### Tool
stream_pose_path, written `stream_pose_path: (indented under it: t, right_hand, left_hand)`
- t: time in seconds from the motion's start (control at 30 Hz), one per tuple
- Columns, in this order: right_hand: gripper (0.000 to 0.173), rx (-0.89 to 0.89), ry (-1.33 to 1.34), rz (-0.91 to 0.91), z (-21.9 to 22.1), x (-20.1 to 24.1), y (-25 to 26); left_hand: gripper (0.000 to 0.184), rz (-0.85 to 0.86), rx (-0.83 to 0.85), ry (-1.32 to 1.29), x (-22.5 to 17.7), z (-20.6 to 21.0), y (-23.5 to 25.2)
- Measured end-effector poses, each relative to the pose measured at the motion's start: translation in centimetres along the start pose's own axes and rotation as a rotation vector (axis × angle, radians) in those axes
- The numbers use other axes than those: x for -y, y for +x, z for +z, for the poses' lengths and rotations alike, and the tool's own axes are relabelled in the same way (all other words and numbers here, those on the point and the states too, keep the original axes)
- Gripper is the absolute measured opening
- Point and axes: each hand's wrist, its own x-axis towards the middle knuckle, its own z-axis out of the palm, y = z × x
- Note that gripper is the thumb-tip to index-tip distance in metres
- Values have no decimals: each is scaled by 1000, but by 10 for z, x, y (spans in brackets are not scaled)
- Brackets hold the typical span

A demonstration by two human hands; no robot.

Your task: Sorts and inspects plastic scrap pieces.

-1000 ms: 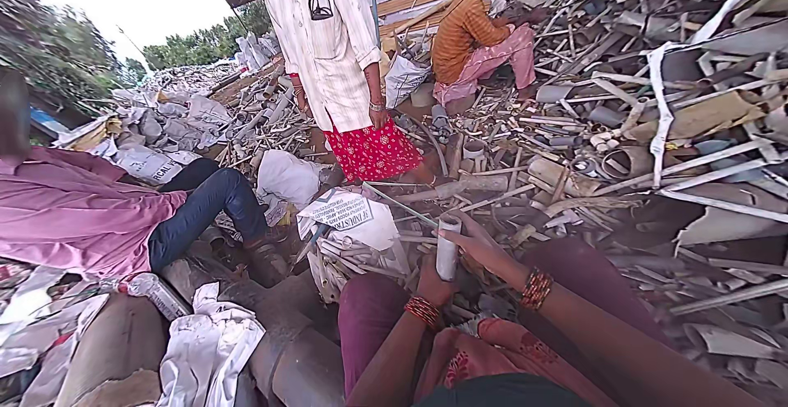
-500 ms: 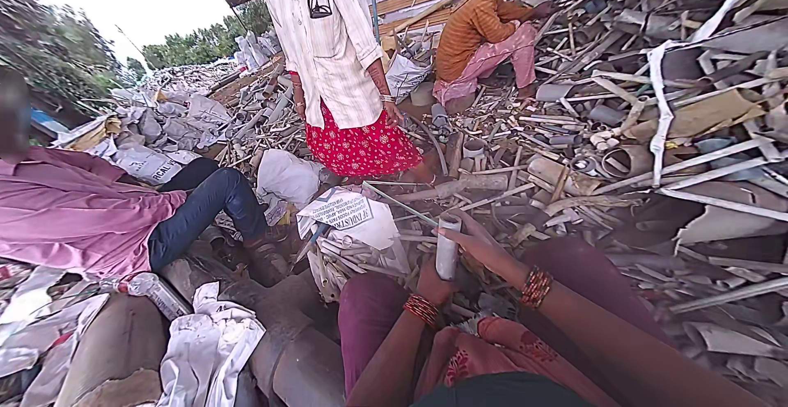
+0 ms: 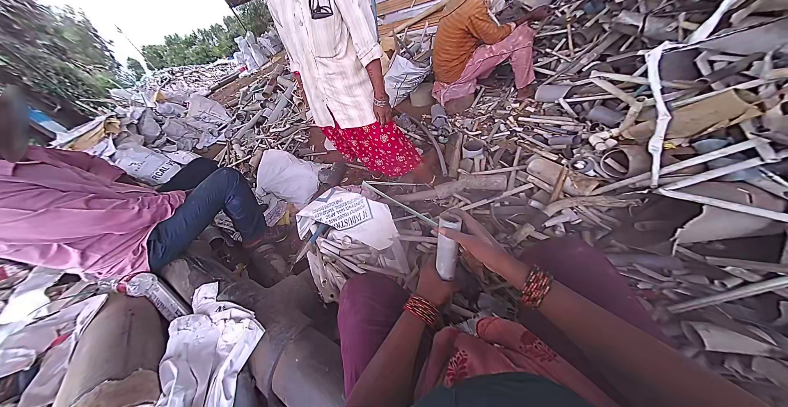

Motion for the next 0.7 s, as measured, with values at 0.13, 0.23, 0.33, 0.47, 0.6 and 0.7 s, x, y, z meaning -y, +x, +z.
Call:
stream_pose_path:
  t: [0.13, 0.23, 0.33, 0.47, 0.6, 0.7]
  right_hand:
    - [51, 4, 35, -5, -1, -1, 0]
    - [50, -1, 38, -5, -1, -2, 0]
    - [51, -6, 34, -6, -1, -2, 0]
    - [52, 1, 36, 1, -1, -2, 1]
    - [51, 10, 34, 1, 1, -1, 0]
    - [52, 7, 27, 0, 2, -2, 0]
  left_hand:
    - [82, -9, 0, 11, 0, 0, 0]
    - [84, -7, -3, 10, 1, 0, 1]
    - [90, -23, -17, -22, 6, 2, 3]
    - [91, -23, -18, -24, 5, 2, 2]
    - [91, -3, 0, -9, 6, 1, 2]
    - [90, -1, 18, -2, 8, 1, 4]
